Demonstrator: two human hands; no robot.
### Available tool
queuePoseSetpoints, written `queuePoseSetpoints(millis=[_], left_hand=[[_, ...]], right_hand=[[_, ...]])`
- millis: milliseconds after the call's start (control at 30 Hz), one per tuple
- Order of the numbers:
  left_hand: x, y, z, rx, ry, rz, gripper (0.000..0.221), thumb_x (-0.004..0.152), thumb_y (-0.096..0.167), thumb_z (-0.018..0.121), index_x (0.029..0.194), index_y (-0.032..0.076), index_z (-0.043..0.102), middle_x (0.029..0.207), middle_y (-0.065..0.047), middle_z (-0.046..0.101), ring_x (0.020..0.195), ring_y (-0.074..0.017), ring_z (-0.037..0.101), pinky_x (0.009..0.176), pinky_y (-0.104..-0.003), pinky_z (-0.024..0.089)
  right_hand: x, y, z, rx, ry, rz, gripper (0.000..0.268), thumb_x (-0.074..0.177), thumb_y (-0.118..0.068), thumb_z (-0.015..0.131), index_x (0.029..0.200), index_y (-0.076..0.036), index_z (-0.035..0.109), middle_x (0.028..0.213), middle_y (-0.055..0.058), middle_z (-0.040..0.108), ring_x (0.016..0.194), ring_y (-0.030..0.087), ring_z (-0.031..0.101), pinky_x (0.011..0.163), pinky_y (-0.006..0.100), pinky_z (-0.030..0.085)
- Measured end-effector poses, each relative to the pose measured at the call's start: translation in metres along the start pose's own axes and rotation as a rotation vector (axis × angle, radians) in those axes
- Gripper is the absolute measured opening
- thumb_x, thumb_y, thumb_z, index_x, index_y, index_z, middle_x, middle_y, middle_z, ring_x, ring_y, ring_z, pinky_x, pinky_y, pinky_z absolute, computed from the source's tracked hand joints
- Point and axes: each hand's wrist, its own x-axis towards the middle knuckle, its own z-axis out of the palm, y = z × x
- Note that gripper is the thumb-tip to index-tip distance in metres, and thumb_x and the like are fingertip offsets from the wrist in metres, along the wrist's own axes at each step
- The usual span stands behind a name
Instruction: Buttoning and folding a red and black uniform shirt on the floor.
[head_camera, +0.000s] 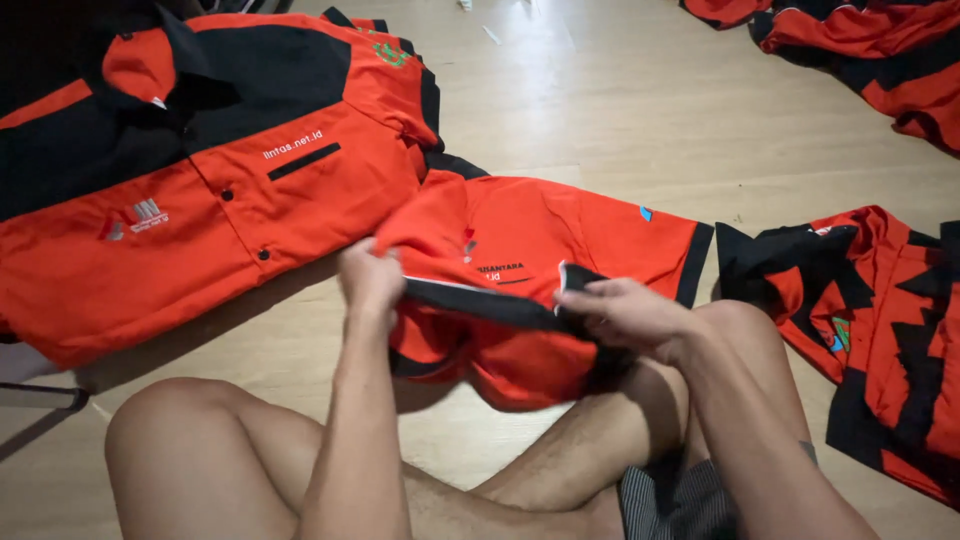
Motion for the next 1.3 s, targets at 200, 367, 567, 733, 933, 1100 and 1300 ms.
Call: queuePoseSetpoints(millis=[200, 367, 567, 733, 933, 1100, 1300], left_hand=[[0.001, 0.018, -0.013, 0.029, 0.079, 0.07, 0.029, 0.09, 0.033, 0.067, 0.112, 0.016, 0.076, 0.108, -0.014, 0.074, 0.116, -0.0381, 0.066, 0.095, -0.048, 0.052], [-0.083, 0.115, -0.014, -0.258, -0.181, 0.178, 0.036, 0.087, 0.024, 0.063, 0.119, 0.011, 0.074, 0.115, -0.017, 0.074, 0.12, -0.0358, 0.067, 0.097, -0.046, 0.054], [-0.146, 0.176, 0.012, -0.301, -0.397, 0.348, 0.057, 0.092, 0.03, 0.062, 0.139, -0.003, 0.058, 0.134, -0.028, 0.065, 0.132, -0.0408, 0.058, 0.106, -0.053, 0.049], [-0.187, 0.22, 0.045, -0.474, -0.116, 0.784, 0.031, 0.097, 0.01, 0.049, 0.12, -0.009, 0.057, 0.107, -0.031, 0.069, 0.101, -0.0426, 0.067, 0.087, -0.05, 0.056], [-0.193, 0.186, 0.117, -0.022, -0.379, 1.078, 0.048, 0.089, 0.032, 0.061, 0.122, -0.002, 0.055, 0.121, -0.023, 0.058, 0.117, -0.0413, 0.054, 0.098, -0.052, 0.048], [-0.168, 0.125, 0.081, 0.137, -0.509, 0.783, 0.039, 0.096, 0.013, 0.056, 0.132, 0.026, 0.064, 0.102, -0.005, 0.069, 0.117, -0.0302, 0.067, 0.09, -0.045, 0.06], [-0.07, 0.017, 0.045, 0.416, -0.064, -0.12, 0.058, 0.093, 0.063, 0.051, 0.109, 0.015, 0.079, 0.1, -0.015, 0.077, 0.102, -0.0377, 0.073, 0.073, -0.058, 0.059]], right_hand=[[0.084, 0.051, -0.017, -0.092, 0.366, -0.075, 0.035, 0.081, -0.03, 0.087, 0.098, 0.001, 0.08, 0.062, 0.022, 0.068, 0.048, 0.024, 0.067, 0.04, 0.033, 0.058], [0.005, -0.018, 0.043, -0.52, 0.129, -0.694, 0.138, 0.062, -0.03, 0.099, 0.166, -0.036, 0.008, 0.168, 0.015, 0.02, 0.156, 0.043, 0.016, 0.125, 0.06, 0.016], [0.013, -0.003, 0.066, -0.228, 0.124, -0.238, 0.121, 0.071, -0.016, 0.081, 0.161, -0.026, 0.0, 0.143, 0.028, 0.056, 0.116, 0.034, 0.068, 0.097, 0.044, 0.056], [0.067, 0.033, 0.056, -0.132, 0.352, -0.112, 0.087, 0.079, -0.023, 0.07, 0.15, -0.021, 0.021, 0.134, 0.026, 0.06, 0.114, 0.036, 0.068, 0.094, 0.044, 0.054], [0.14, 0.086, 0.033, -0.005, 0.636, 0.047, 0.052, 0.087, -0.031, 0.058, 0.136, -0.015, 0.045, 0.124, 0.022, 0.066, 0.112, 0.037, 0.068, 0.092, 0.043, 0.052], [0.17, 0.132, 0.007, 0.09, 0.886, 0.209, 0.044, 0.095, -0.038, 0.048, 0.124, -0.01, 0.065, 0.115, 0.019, 0.071, 0.11, 0.039, 0.069, 0.09, 0.043, 0.051], [0.069, 0.047, 0.038, 0.271, 0.844, 0.112, 0.073, 0.091, -0.061, 0.048, 0.129, -0.003, 0.069, 0.134, 0.025, 0.066, 0.131, 0.042, 0.058, 0.102, 0.045, 0.046]])
